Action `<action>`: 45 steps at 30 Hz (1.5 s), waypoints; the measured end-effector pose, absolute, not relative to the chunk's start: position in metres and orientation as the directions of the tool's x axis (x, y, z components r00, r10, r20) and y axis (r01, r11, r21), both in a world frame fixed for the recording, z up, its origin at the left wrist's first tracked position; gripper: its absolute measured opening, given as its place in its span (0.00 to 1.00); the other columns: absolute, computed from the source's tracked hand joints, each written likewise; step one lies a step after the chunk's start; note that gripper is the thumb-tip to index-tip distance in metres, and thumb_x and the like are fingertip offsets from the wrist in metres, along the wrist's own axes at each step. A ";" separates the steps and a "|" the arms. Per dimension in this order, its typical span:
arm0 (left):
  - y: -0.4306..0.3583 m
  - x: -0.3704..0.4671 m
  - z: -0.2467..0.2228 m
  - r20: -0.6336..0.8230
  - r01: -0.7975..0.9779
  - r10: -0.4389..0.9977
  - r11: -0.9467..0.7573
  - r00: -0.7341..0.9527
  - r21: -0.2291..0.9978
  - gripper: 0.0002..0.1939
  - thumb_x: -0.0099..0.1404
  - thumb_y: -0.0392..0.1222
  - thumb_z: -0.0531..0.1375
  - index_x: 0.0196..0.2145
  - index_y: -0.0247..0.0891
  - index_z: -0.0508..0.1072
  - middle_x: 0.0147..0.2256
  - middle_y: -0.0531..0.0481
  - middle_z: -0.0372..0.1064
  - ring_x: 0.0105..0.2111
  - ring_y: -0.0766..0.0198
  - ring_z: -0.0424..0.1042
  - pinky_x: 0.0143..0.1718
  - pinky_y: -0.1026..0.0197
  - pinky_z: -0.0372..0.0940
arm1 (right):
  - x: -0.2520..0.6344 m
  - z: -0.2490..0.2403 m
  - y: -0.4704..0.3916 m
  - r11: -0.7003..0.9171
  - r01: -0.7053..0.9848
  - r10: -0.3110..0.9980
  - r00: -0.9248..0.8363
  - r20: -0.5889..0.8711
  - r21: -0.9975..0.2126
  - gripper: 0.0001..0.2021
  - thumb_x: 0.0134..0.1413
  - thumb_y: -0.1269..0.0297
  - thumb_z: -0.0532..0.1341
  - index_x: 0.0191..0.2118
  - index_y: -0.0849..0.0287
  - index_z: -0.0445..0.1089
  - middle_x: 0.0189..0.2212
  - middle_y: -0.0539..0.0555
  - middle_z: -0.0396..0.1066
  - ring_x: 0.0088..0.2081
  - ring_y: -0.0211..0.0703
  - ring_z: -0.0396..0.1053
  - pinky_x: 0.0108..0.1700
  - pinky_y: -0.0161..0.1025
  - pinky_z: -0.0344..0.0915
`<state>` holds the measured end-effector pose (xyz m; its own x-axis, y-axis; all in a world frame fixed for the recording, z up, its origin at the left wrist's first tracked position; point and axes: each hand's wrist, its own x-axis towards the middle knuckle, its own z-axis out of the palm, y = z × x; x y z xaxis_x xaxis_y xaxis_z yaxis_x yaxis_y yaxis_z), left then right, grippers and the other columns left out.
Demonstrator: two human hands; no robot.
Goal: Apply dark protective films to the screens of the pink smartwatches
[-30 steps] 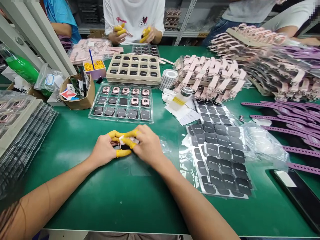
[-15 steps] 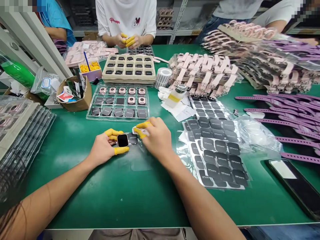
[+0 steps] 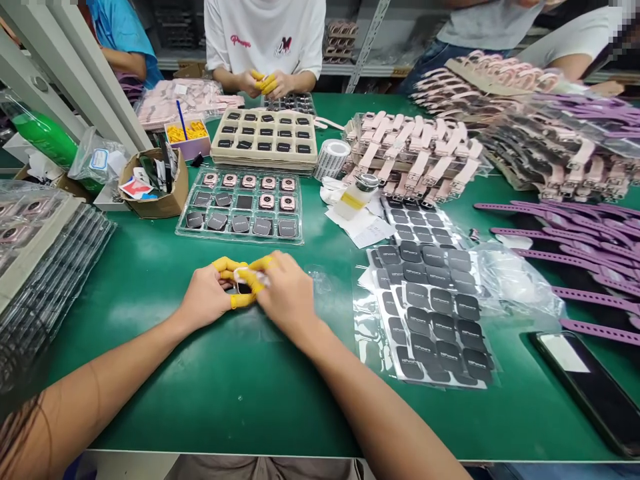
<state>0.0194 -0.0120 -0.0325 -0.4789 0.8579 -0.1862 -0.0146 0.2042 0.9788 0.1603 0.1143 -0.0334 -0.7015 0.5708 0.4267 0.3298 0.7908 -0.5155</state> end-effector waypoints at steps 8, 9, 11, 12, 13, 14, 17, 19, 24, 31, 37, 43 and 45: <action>-0.013 0.019 -0.031 -0.165 0.045 0.858 0.213 -0.487 0.976 0.27 0.44 0.39 0.76 0.43 0.36 0.78 0.42 0.45 0.82 0.41 0.54 0.82 0.47 0.54 0.77 | 0.157 -0.035 0.105 0.769 0.338 0.610 -0.642 0.465 -0.542 0.14 0.68 0.54 0.61 0.33 0.55 0.74 0.33 0.54 0.75 0.34 0.44 0.71 0.34 0.40 0.61; -0.013 0.020 -0.031 -0.168 0.036 0.857 0.212 -0.488 0.977 0.27 0.43 0.38 0.76 0.43 0.36 0.77 0.42 0.45 0.82 0.40 0.55 0.82 0.47 0.55 0.77 | 0.157 -0.035 0.104 0.744 0.389 0.648 -0.618 0.445 -0.544 0.14 0.68 0.54 0.61 0.33 0.55 0.73 0.33 0.54 0.75 0.34 0.44 0.71 0.33 0.39 0.59; -0.012 0.020 -0.032 -0.190 0.013 0.842 0.227 -0.506 0.974 0.27 0.43 0.37 0.76 0.43 0.36 0.77 0.40 0.46 0.82 0.39 0.56 0.82 0.47 0.56 0.77 | 0.156 -0.034 0.102 0.676 0.449 0.727 -0.535 0.431 -0.584 0.15 0.67 0.52 0.63 0.32 0.55 0.72 0.33 0.54 0.75 0.34 0.45 0.71 0.34 0.40 0.60; -0.012 0.020 -0.032 -0.199 0.012 0.836 0.238 -0.511 0.971 0.28 0.43 0.37 0.76 0.43 0.37 0.77 0.40 0.47 0.82 0.40 0.56 0.82 0.47 0.56 0.77 | 0.155 -0.034 0.100 0.660 0.442 0.740 -0.520 0.425 -0.608 0.15 0.66 0.50 0.63 0.32 0.55 0.72 0.33 0.54 0.75 0.34 0.45 0.71 0.35 0.40 0.61; -0.012 0.020 -0.033 -0.197 0.020 0.838 0.241 -0.509 0.970 0.27 0.43 0.37 0.76 0.43 0.37 0.77 0.40 0.47 0.82 0.40 0.56 0.82 0.47 0.56 0.76 | 0.153 -0.034 0.098 0.663 0.417 0.731 -0.540 0.418 -0.621 0.15 0.66 0.50 0.63 0.33 0.55 0.73 0.34 0.54 0.75 0.35 0.46 0.71 0.35 0.41 0.62; -0.012 0.020 -0.033 -0.188 0.031 0.846 0.234 -0.500 0.972 0.27 0.44 0.37 0.76 0.43 0.37 0.77 0.40 0.48 0.82 0.41 0.56 0.82 0.47 0.56 0.76 | 0.152 -0.035 0.096 0.674 0.390 0.709 -0.580 0.401 -0.627 0.14 0.67 0.50 0.62 0.34 0.54 0.73 0.34 0.54 0.75 0.35 0.46 0.71 0.36 0.41 0.62; -0.012 0.020 -0.034 -0.164 0.044 0.859 0.211 -0.485 0.976 0.26 0.44 0.37 0.76 0.43 0.37 0.78 0.41 0.47 0.82 0.40 0.56 0.82 0.47 0.56 0.76 | 0.154 -0.037 0.102 0.685 0.466 0.695 -0.649 0.311 -0.560 0.11 0.66 0.55 0.62 0.35 0.55 0.73 0.36 0.56 0.75 0.37 0.48 0.71 0.35 0.42 0.60; -0.012 0.021 -0.033 -0.169 0.042 0.845 0.220 -0.507 0.975 0.27 0.44 0.38 0.76 0.43 0.37 0.78 0.40 0.47 0.82 0.39 0.57 0.82 0.47 0.55 0.77 | 0.162 -0.038 0.118 0.653 0.617 0.754 -0.587 0.295 -0.439 0.08 0.65 0.60 0.61 0.37 0.57 0.74 0.40 0.61 0.74 0.42 0.54 0.70 0.38 0.45 0.60; -0.013 0.023 -0.030 -0.174 0.029 0.840 0.219 -0.514 0.975 0.28 0.44 0.40 0.77 0.44 0.36 0.77 0.40 0.44 0.83 0.40 0.54 0.82 0.49 0.51 0.77 | 0.183 -0.037 0.156 0.719 0.583 0.694 -0.588 0.414 -0.378 0.16 0.63 0.57 0.61 0.50 0.59 0.77 0.56 0.69 0.70 0.56 0.68 0.63 0.51 0.62 0.60; -0.017 0.022 -0.029 -0.106 0.107 0.856 0.184 -0.506 0.977 0.28 0.47 0.45 0.77 0.45 0.35 0.77 0.46 0.42 0.81 0.45 0.50 0.81 0.53 0.47 0.75 | 0.171 -0.041 0.151 0.355 0.310 0.651 -0.759 -0.005 -0.882 0.17 0.52 0.52 0.68 0.43 0.58 0.77 0.39 0.57 0.79 0.44 0.50 0.76 0.56 0.55 0.68; -0.018 0.018 -0.036 0.006 0.216 0.858 0.123 -0.513 0.969 0.28 0.46 0.47 0.79 0.45 0.38 0.79 0.50 0.42 0.78 0.46 0.53 0.80 0.56 0.49 0.73 | 0.173 -0.039 0.157 0.061 0.228 0.663 -0.737 -0.131 -0.972 0.24 0.43 0.45 0.75 0.38 0.60 0.78 0.37 0.58 0.80 0.38 0.45 0.77 0.44 0.42 0.75; -0.013 0.015 -0.033 -0.144 -0.080 0.858 0.120 -0.492 0.990 0.34 0.39 0.42 0.81 0.45 0.36 0.77 0.43 0.43 0.81 0.41 0.55 0.80 0.50 0.49 0.76 | 0.169 -0.039 0.147 0.097 0.171 0.702 -0.710 -0.054 -0.980 0.20 0.44 0.47 0.74 0.36 0.58 0.78 0.35 0.56 0.80 0.37 0.46 0.77 0.45 0.45 0.75; -0.011 0.014 -0.028 -0.243 -0.218 0.846 0.154 -0.475 0.964 0.36 0.36 0.39 0.82 0.44 0.35 0.77 0.39 0.45 0.81 0.38 0.57 0.80 0.48 0.50 0.77 | 0.170 -0.037 0.148 0.201 0.153 0.709 -0.705 0.036 -0.968 0.16 0.47 0.48 0.72 0.35 0.56 0.79 0.39 0.57 0.80 0.42 0.48 0.77 0.51 0.49 0.74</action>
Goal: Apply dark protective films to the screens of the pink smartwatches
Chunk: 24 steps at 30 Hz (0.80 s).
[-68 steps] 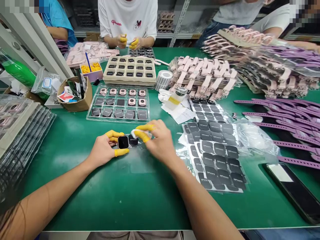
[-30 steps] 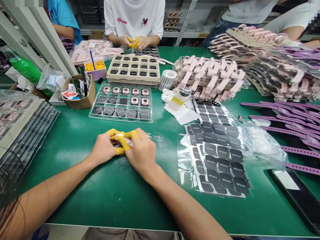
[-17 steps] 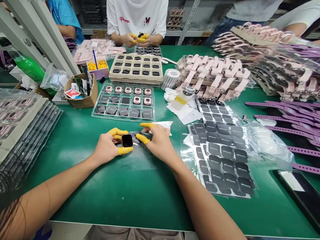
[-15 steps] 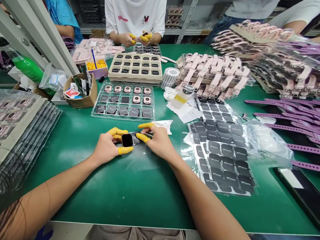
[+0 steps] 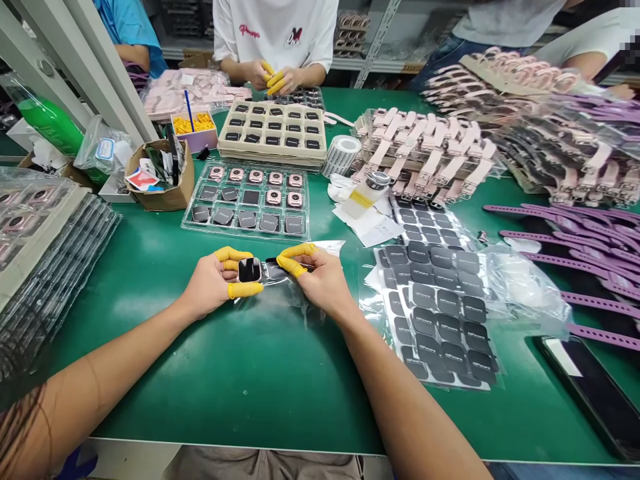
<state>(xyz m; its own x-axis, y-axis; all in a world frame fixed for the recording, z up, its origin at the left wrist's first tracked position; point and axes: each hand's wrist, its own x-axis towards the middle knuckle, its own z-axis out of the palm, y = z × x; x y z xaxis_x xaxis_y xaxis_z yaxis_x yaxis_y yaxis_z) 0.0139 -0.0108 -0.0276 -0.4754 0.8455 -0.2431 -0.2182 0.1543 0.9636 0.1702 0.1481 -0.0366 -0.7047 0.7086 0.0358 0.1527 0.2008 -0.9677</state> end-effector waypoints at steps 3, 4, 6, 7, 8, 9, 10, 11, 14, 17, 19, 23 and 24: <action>-0.009 0.013 -0.023 -0.294 -0.284 0.827 0.170 -0.480 0.944 0.37 0.34 0.37 0.82 0.44 0.34 0.76 0.38 0.46 0.81 0.38 0.57 0.81 0.48 0.51 0.77 | 0.180 -0.023 0.160 0.329 0.032 0.698 -0.681 0.221 -0.944 0.16 0.48 0.47 0.74 0.29 0.54 0.76 0.52 0.58 0.77 0.54 0.52 0.74 0.60 0.55 0.69; -0.009 0.013 -0.023 -0.284 -0.275 0.827 0.164 -0.485 0.947 0.37 0.34 0.36 0.81 0.44 0.35 0.76 0.38 0.46 0.81 0.38 0.57 0.81 0.48 0.51 0.77 | 0.185 -0.017 0.164 0.302 -0.038 0.714 -0.654 0.253 -0.953 0.18 0.46 0.46 0.75 0.28 0.53 0.73 0.51 0.57 0.76 0.53 0.51 0.73 0.59 0.54 0.69; -0.009 0.014 -0.026 -0.251 -0.221 0.837 0.160 -0.486 0.962 0.36 0.37 0.36 0.81 0.45 0.35 0.76 0.39 0.46 0.81 0.39 0.57 0.81 0.49 0.51 0.78 | 0.192 -0.006 0.171 0.159 -0.168 0.762 -0.605 0.229 -0.973 0.24 0.41 0.42 0.77 0.26 0.53 0.68 0.40 0.54 0.75 0.39 0.44 0.73 0.46 0.49 0.71; -0.010 0.015 -0.028 -0.232 -0.180 0.843 0.163 -0.486 0.970 0.34 0.39 0.36 0.80 0.46 0.35 0.76 0.40 0.46 0.81 0.39 0.57 0.81 0.49 0.51 0.77 | 0.194 -0.002 0.170 0.082 -0.193 0.780 -0.598 0.184 -0.978 0.25 0.39 0.41 0.78 0.27 0.52 0.67 0.33 0.53 0.73 0.32 0.41 0.69 0.38 0.46 0.69; -0.010 0.016 -0.030 -0.212 -0.135 0.848 0.167 -0.486 0.977 0.33 0.41 0.37 0.79 0.46 0.35 0.77 0.40 0.46 0.81 0.40 0.57 0.81 0.50 0.51 0.77 | 0.193 0.000 0.168 0.025 -0.176 0.785 -0.606 0.129 -0.984 0.26 0.38 0.41 0.78 0.27 0.52 0.67 0.29 0.51 0.70 0.27 0.38 0.65 0.33 0.43 0.66; -0.011 0.018 -0.032 -0.191 -0.091 0.852 0.168 -0.488 0.981 0.31 0.43 0.37 0.79 0.46 0.35 0.77 0.40 0.46 0.82 0.41 0.56 0.82 0.51 0.51 0.77 | 0.191 0.000 0.162 -0.015 -0.124 0.784 -0.618 0.066 -0.992 0.26 0.36 0.41 0.79 0.29 0.52 0.69 0.28 0.51 0.70 0.26 0.37 0.63 0.30 0.42 0.64; -0.012 0.019 -0.033 -0.174 -0.055 0.857 0.169 -0.486 0.984 0.30 0.45 0.37 0.78 0.47 0.35 0.77 0.40 0.46 0.82 0.41 0.56 0.82 0.52 0.51 0.77 | 0.187 -0.002 0.154 -0.050 -0.052 0.779 -0.627 -0.006 -0.997 0.26 0.34 0.42 0.80 0.31 0.53 0.71 0.28 0.51 0.71 0.26 0.37 0.63 0.29 0.41 0.64; -0.012 0.020 -0.034 -0.158 -0.030 0.862 0.164 -0.482 0.986 0.30 0.46 0.37 0.78 0.47 0.35 0.77 0.40 0.46 0.82 0.42 0.55 0.82 0.53 0.51 0.77 | 0.181 -0.006 0.145 -0.087 0.021 0.770 -0.633 -0.081 -0.996 0.27 0.32 0.43 0.80 0.32 0.54 0.73 0.29 0.52 0.73 0.27 0.38 0.66 0.30 0.40 0.65; -0.013 0.022 -0.035 -0.115 0.013 0.876 0.136 -0.469 0.991 0.30 0.47 0.38 0.77 0.49 0.34 0.77 0.42 0.45 0.82 0.43 0.54 0.82 0.53 0.52 0.77 | 0.166 -0.020 0.119 -0.227 0.138 0.708 -0.656 -0.261 -0.964 0.30 0.27 0.42 0.81 0.33 0.58 0.75 0.31 0.53 0.75 0.32 0.40 0.72 0.36 0.40 0.72; -0.014 0.021 -0.036 -0.081 0.077 0.886 0.130 -0.456 0.989 0.31 0.47 0.39 0.77 0.50 0.35 0.78 0.44 0.45 0.82 0.43 0.55 0.82 0.53 0.52 0.77 | 0.159 -0.029 0.108 -0.318 0.143 0.654 -0.682 -0.326 -0.937 0.28 0.28 0.46 0.82 0.34 0.58 0.76 0.31 0.52 0.76 0.34 0.41 0.74 0.39 0.39 0.75; -0.014 0.021 -0.036 -0.080 0.105 0.889 0.142 -0.450 0.984 0.31 0.47 0.39 0.77 0.50 0.35 0.79 0.43 0.46 0.82 0.43 0.55 0.82 0.52 0.53 0.77 | 0.160 -0.032 0.107 -0.339 0.145 0.649 -0.680 -0.343 -0.930 0.27 0.27 0.49 0.83 0.33 0.57 0.77 0.31 0.52 0.76 0.34 0.40 0.74 0.38 0.38 0.75; -0.014 0.021 -0.036 -0.077 0.122 0.888 0.148 -0.454 0.981 0.31 0.47 0.39 0.77 0.50 0.35 0.79 0.43 0.46 0.82 0.43 0.56 0.82 0.52 0.54 0.78 | 0.162 -0.034 0.111 -0.356 0.158 0.647 -0.670 -0.366 -0.921 0.26 0.26 0.49 0.83 0.32 0.55 0.78 0.30 0.52 0.76 0.33 0.40 0.73 0.36 0.38 0.75; -0.014 0.022 -0.036 -0.073 0.128 0.888 0.146 -0.454 0.981 0.31 0.48 0.39 0.77 0.50 0.35 0.79 0.43 0.46 0.82 0.43 0.56 0.82 0.52 0.54 0.78 | 0.162 -0.035 0.111 -0.356 0.156 0.647 -0.670 -0.364 -0.921 0.25 0.26 0.49 0.83 0.32 0.55 0.78 0.31 0.52 0.76 0.33 0.40 0.73 0.36 0.38 0.75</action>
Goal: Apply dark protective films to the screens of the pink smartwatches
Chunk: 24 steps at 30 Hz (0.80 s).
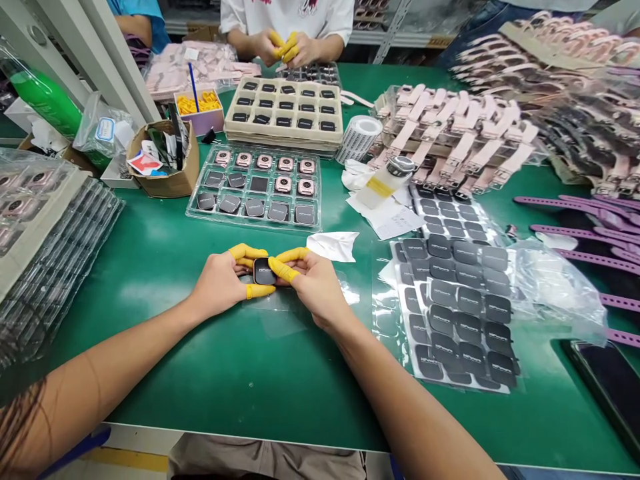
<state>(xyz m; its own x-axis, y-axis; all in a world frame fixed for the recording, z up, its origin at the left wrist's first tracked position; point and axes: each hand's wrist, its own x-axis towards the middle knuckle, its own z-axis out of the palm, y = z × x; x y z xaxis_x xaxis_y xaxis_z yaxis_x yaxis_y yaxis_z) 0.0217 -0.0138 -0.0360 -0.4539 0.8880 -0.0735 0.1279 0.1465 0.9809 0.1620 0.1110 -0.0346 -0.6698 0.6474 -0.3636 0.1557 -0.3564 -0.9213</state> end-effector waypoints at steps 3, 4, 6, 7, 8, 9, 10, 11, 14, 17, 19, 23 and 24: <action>-0.014 0.022 -0.036 -0.062 0.146 0.890 0.143 -0.452 0.979 0.30 0.49 0.39 0.76 0.50 0.34 0.79 0.43 0.45 0.82 0.43 0.56 0.82 0.52 0.54 0.78 | 0.161 -0.035 0.110 -0.349 0.140 0.654 -0.671 -0.348 -0.927 0.24 0.27 0.50 0.83 0.31 0.55 0.78 0.31 0.52 0.76 0.33 0.41 0.73 0.36 0.39 0.76; -0.014 0.023 -0.035 -0.062 0.149 0.890 0.144 -0.452 0.978 0.30 0.49 0.39 0.76 0.50 0.34 0.79 0.43 0.45 0.82 0.43 0.56 0.82 0.52 0.54 0.78 | 0.161 -0.035 0.110 -0.347 0.137 0.655 -0.672 -0.344 -0.928 0.24 0.26 0.51 0.83 0.31 0.55 0.78 0.31 0.52 0.76 0.33 0.41 0.73 0.36 0.39 0.76; -0.014 0.023 -0.035 -0.068 0.145 0.890 0.148 -0.451 0.978 0.30 0.48 0.38 0.76 0.50 0.33 0.79 0.43 0.44 0.82 0.43 0.56 0.82 0.52 0.53 0.78 | 0.160 -0.035 0.110 -0.350 0.135 0.655 -0.673 -0.345 -0.927 0.24 0.25 0.52 0.83 0.31 0.56 0.78 0.30 0.52 0.76 0.32 0.41 0.73 0.35 0.38 0.75; -0.014 0.023 -0.035 -0.071 0.143 0.889 0.150 -0.453 0.978 0.30 0.49 0.38 0.76 0.51 0.33 0.79 0.43 0.44 0.82 0.43 0.55 0.82 0.52 0.53 0.78 | 0.160 -0.035 0.110 -0.353 0.135 0.654 -0.671 -0.348 -0.926 0.24 0.25 0.53 0.84 0.31 0.56 0.78 0.30 0.52 0.76 0.32 0.41 0.73 0.35 0.37 0.75; -0.014 0.023 -0.034 -0.073 0.142 0.888 0.153 -0.453 0.978 0.30 0.49 0.38 0.75 0.51 0.33 0.79 0.44 0.44 0.82 0.43 0.55 0.82 0.52 0.52 0.78 | 0.160 -0.034 0.110 -0.354 0.136 0.655 -0.671 -0.349 -0.925 0.24 0.24 0.53 0.84 0.30 0.56 0.78 0.30 0.52 0.76 0.32 0.40 0.74 0.35 0.37 0.75; -0.014 0.023 -0.034 -0.074 0.143 0.888 0.154 -0.454 0.978 0.30 0.49 0.38 0.75 0.51 0.32 0.79 0.44 0.43 0.82 0.43 0.54 0.82 0.52 0.52 0.78 | 0.160 -0.034 0.109 -0.351 0.136 0.656 -0.670 -0.347 -0.926 0.24 0.24 0.54 0.84 0.30 0.56 0.78 0.30 0.52 0.76 0.32 0.40 0.74 0.35 0.37 0.75; -0.014 0.023 -0.034 -0.073 0.145 0.888 0.155 -0.455 0.977 0.30 0.49 0.37 0.75 0.51 0.32 0.79 0.44 0.43 0.82 0.44 0.54 0.82 0.52 0.51 0.78 | 0.160 -0.034 0.109 -0.345 0.137 0.657 -0.671 -0.344 -0.928 0.25 0.24 0.54 0.84 0.30 0.56 0.78 0.29 0.52 0.76 0.32 0.40 0.74 0.35 0.37 0.75; -0.014 0.023 -0.033 -0.073 0.148 0.887 0.156 -0.455 0.977 0.29 0.49 0.37 0.75 0.51 0.32 0.79 0.44 0.43 0.82 0.44 0.54 0.82 0.52 0.51 0.78 | 0.160 -0.034 0.109 -0.338 0.137 0.658 -0.672 -0.338 -0.931 0.25 0.24 0.53 0.84 0.31 0.57 0.77 0.29 0.52 0.76 0.32 0.40 0.74 0.35 0.37 0.75; -0.014 0.023 -0.034 -0.081 0.140 0.887 0.161 -0.454 0.977 0.29 0.49 0.37 0.75 0.50 0.34 0.79 0.43 0.44 0.82 0.43 0.53 0.82 0.53 0.49 0.78 | 0.161 -0.035 0.107 -0.312 0.126 0.666 -0.677 -0.311 -0.942 0.26 0.27 0.53 0.83 0.33 0.60 0.76 0.29 0.53 0.76 0.32 0.40 0.73 0.36 0.37 0.74; -0.014 0.022 -0.036 -0.102 0.122 0.888 0.174 -0.449 0.977 0.30 0.48 0.40 0.76 0.50 0.36 0.79 0.43 0.45 0.82 0.43 0.53 0.83 0.52 0.48 0.78 | 0.163 -0.036 0.106 -0.252 0.144 0.675 -0.683 -0.280 -0.957 0.26 0.32 0.52 0.82 0.34 0.60 0.75 0.29 0.52 0.76 0.31 0.39 0.73 0.35 0.36 0.72; -0.014 0.022 -0.036 -0.106 0.119 0.888 0.176 -0.447 0.977 0.29 0.48 0.40 0.77 0.49 0.38 0.79 0.43 0.47 0.83 0.44 0.53 0.83 0.52 0.49 0.78 | 0.164 -0.036 0.107 -0.227 0.163 0.674 -0.686 -0.276 -0.960 0.25 0.35 0.51 0.81 0.37 0.59 0.75 0.31 0.52 0.77 0.31 0.40 0.74 0.35 0.36 0.73; -0.013 0.022 -0.037 -0.105 0.110 0.888 0.171 -0.447 0.979 0.28 0.48 0.40 0.77 0.48 0.40 0.79 0.42 0.48 0.82 0.43 0.54 0.83 0.51 0.50 0.79 | 0.165 -0.035 0.107 -0.256 0.157 0.680 -0.672 -0.293 -0.954 0.29 0.34 0.53 0.81 0.43 0.56 0.74 0.39 0.50 0.76 0.32 0.39 0.76 0.36 0.37 0.76; -0.013 0.022 -0.038 -0.105 0.107 0.887 0.171 -0.450 0.979 0.28 0.48 0.40 0.77 0.48 0.40 0.79 0.43 0.48 0.82 0.43 0.54 0.83 0.51 0.50 0.79 | 0.166 -0.035 0.107 -0.263 0.157 0.678 -0.672 -0.298 -0.952 0.29 0.34 0.54 0.81 0.43 0.56 0.74 0.39 0.49 0.75 0.33 0.39 0.77 0.36 0.37 0.76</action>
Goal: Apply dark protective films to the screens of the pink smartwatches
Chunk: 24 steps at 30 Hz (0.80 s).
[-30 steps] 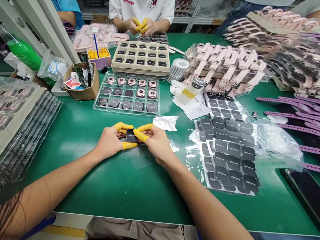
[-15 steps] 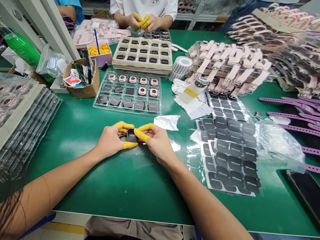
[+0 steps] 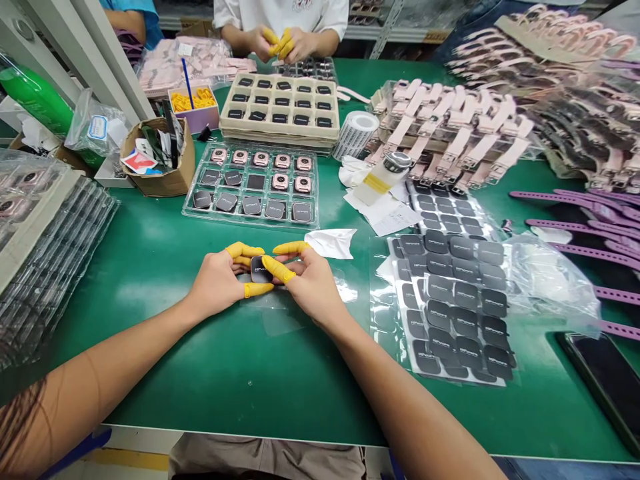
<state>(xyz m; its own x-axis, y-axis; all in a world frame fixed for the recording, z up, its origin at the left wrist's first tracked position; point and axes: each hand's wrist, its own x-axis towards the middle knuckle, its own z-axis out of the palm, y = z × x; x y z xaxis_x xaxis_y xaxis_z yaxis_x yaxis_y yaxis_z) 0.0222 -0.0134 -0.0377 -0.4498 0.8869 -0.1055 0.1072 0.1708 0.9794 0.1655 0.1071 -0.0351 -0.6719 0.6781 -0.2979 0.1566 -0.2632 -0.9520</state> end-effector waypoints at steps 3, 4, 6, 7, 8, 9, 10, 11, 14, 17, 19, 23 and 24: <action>-0.014 0.022 -0.038 -0.096 0.108 0.881 0.163 -0.463 0.981 0.30 0.48 0.41 0.78 0.49 0.38 0.78 0.43 0.47 0.82 0.43 0.54 0.82 0.51 0.50 0.78 | 0.166 -0.034 0.104 -0.275 0.164 0.666 -0.678 -0.310 -0.947 0.29 0.33 0.56 0.81 0.44 0.56 0.73 0.40 0.50 0.74 0.34 0.40 0.78 0.34 0.35 0.76; -0.014 0.022 -0.037 -0.092 0.108 0.885 0.158 -0.457 0.982 0.31 0.47 0.42 0.78 0.50 0.37 0.78 0.43 0.46 0.82 0.43 0.54 0.82 0.51 0.50 0.78 | 0.166 -0.034 0.103 -0.275 0.173 0.664 -0.677 -0.317 -0.946 0.30 0.32 0.57 0.81 0.45 0.55 0.73 0.41 0.50 0.74 0.33 0.40 0.78 0.32 0.34 0.75; -0.015 0.020 -0.036 -0.088 0.103 0.907 0.143 -0.411 0.984 0.35 0.45 0.42 0.79 0.51 0.36 0.78 0.44 0.46 0.82 0.44 0.53 0.82 0.52 0.50 0.77 | 0.166 -0.033 0.102 -0.273 0.193 0.664 -0.671 -0.330 -0.942 0.32 0.30 0.57 0.82 0.46 0.55 0.73 0.42 0.51 0.75 0.32 0.40 0.77 0.28 0.33 0.73; -0.014 0.019 -0.035 -0.091 0.088 0.920 0.134 -0.382 0.987 0.36 0.45 0.43 0.80 0.52 0.36 0.78 0.44 0.45 0.82 0.45 0.54 0.82 0.53 0.51 0.76 | 0.165 -0.033 0.101 -0.272 0.193 0.664 -0.671 -0.329 -0.943 0.32 0.31 0.56 0.82 0.45 0.55 0.74 0.41 0.52 0.75 0.32 0.40 0.77 0.28 0.33 0.73; -0.014 0.018 -0.034 -0.096 0.067 0.928 0.128 -0.359 0.990 0.36 0.45 0.43 0.80 0.53 0.35 0.78 0.45 0.45 0.82 0.45 0.54 0.81 0.53 0.53 0.76 | 0.165 -0.033 0.102 -0.271 0.182 0.665 -0.675 -0.320 -0.945 0.31 0.32 0.53 0.81 0.45 0.56 0.74 0.41 0.52 0.75 0.32 0.40 0.77 0.28 0.33 0.73; -0.014 0.017 -0.034 -0.103 0.046 0.931 0.127 -0.349 0.991 0.35 0.46 0.43 0.79 0.52 0.35 0.79 0.45 0.45 0.82 0.45 0.55 0.81 0.53 0.55 0.75 | 0.164 -0.034 0.102 -0.271 0.163 0.668 -0.678 -0.307 -0.949 0.29 0.35 0.50 0.80 0.44 0.56 0.75 0.40 0.52 0.76 0.32 0.40 0.77 0.29 0.33 0.75; -0.013 0.016 -0.034 -0.114 0.031 0.928 0.133 -0.354 0.991 0.33 0.48 0.45 0.79 0.51 0.35 0.79 0.45 0.45 0.82 0.45 0.56 0.81 0.52 0.56 0.75 | 0.164 -0.035 0.103 -0.273 0.145 0.672 -0.679 -0.297 -0.951 0.27 0.38 0.47 0.79 0.42 0.57 0.76 0.38 0.52 0.76 0.32 0.39 0.77 0.31 0.34 0.76; -0.013 0.016 -0.033 -0.126 0.022 0.920 0.144 -0.371 0.989 0.29 0.51 0.47 0.77 0.49 0.34 0.80 0.45 0.45 0.82 0.43 0.56 0.82 0.50 0.57 0.75 | 0.163 -0.036 0.103 -0.279 0.133 0.674 -0.679 -0.293 -0.951 0.26 0.41 0.44 0.77 0.41 0.57 0.76 0.37 0.53 0.76 0.32 0.38 0.76 0.33 0.35 0.77; -0.012 0.016 -0.032 -0.106 0.116 0.899 0.170 -0.424 0.979 0.20 0.62 0.52 0.70 0.45 0.35 0.82 0.42 0.46 0.83 0.41 0.57 0.81 0.46 0.60 0.74 | 0.162 -0.037 0.104 -0.299 0.129 0.658 -0.690 -0.302 -0.946 0.26 0.42 0.41 0.76 0.39 0.57 0.78 0.36 0.53 0.77 0.30 0.37 0.74 0.34 0.36 0.78; -0.012 0.016 -0.030 -0.040 0.336 0.883 0.220 -0.468 0.916 0.17 0.71 0.52 0.61 0.37 0.35 0.82 0.35 0.50 0.81 0.36 0.61 0.77 0.38 0.63 0.69 | 0.163 -0.036 0.102 -0.281 0.124 0.618 -0.736 -0.278 -0.952 0.25 0.39 0.47 0.79 0.42 0.56 0.79 0.36 0.52 0.77 0.30 0.37 0.74 0.33 0.35 0.77; -0.013 0.015 -0.029 -0.021 0.405 0.888 0.230 -0.459 0.885 0.17 0.73 0.51 0.58 0.36 0.36 0.81 0.33 0.52 0.80 0.34 0.62 0.76 0.36 0.63 0.67 | 0.164 -0.035 0.101 -0.266 0.112 0.622 -0.739 -0.259 -0.957 0.24 0.39 0.51 0.80 0.41 0.57 0.80 0.35 0.52 0.77 0.29 0.37 0.74 0.33 0.36 0.77; -0.012 0.013 -0.032 -0.054 0.232 0.934 0.144 -0.354 0.962 0.16 0.70 0.49 0.62 0.50 0.38 0.79 0.43 0.47 0.82 0.41 0.60 0.81 0.43 0.61 0.73 | 0.163 -0.034 0.102 -0.268 0.092 0.689 -0.678 -0.257 -0.959 0.23 0.35 0.52 0.81 0.37 0.58 0.80 0.34 0.53 0.77 0.31 0.39 0.74 0.32 0.36 0.77; -0.012 0.013 -0.033 -0.065 0.186 0.942 0.133 -0.330 0.974 0.18 0.68 0.47 0.64 0.52 0.38 0.78 0.45 0.46 0.82 0.42 0.59 0.81 0.46 0.59 0.74 | 0.163 -0.033 0.102 -0.275 0.089 0.703 -0.661 -0.263 -0.957 0.24 0.33 0.53 0.81 0.37 0.58 0.80 0.34 0.52 0.77 0.31 0.40 0.74 0.32 0.36 0.77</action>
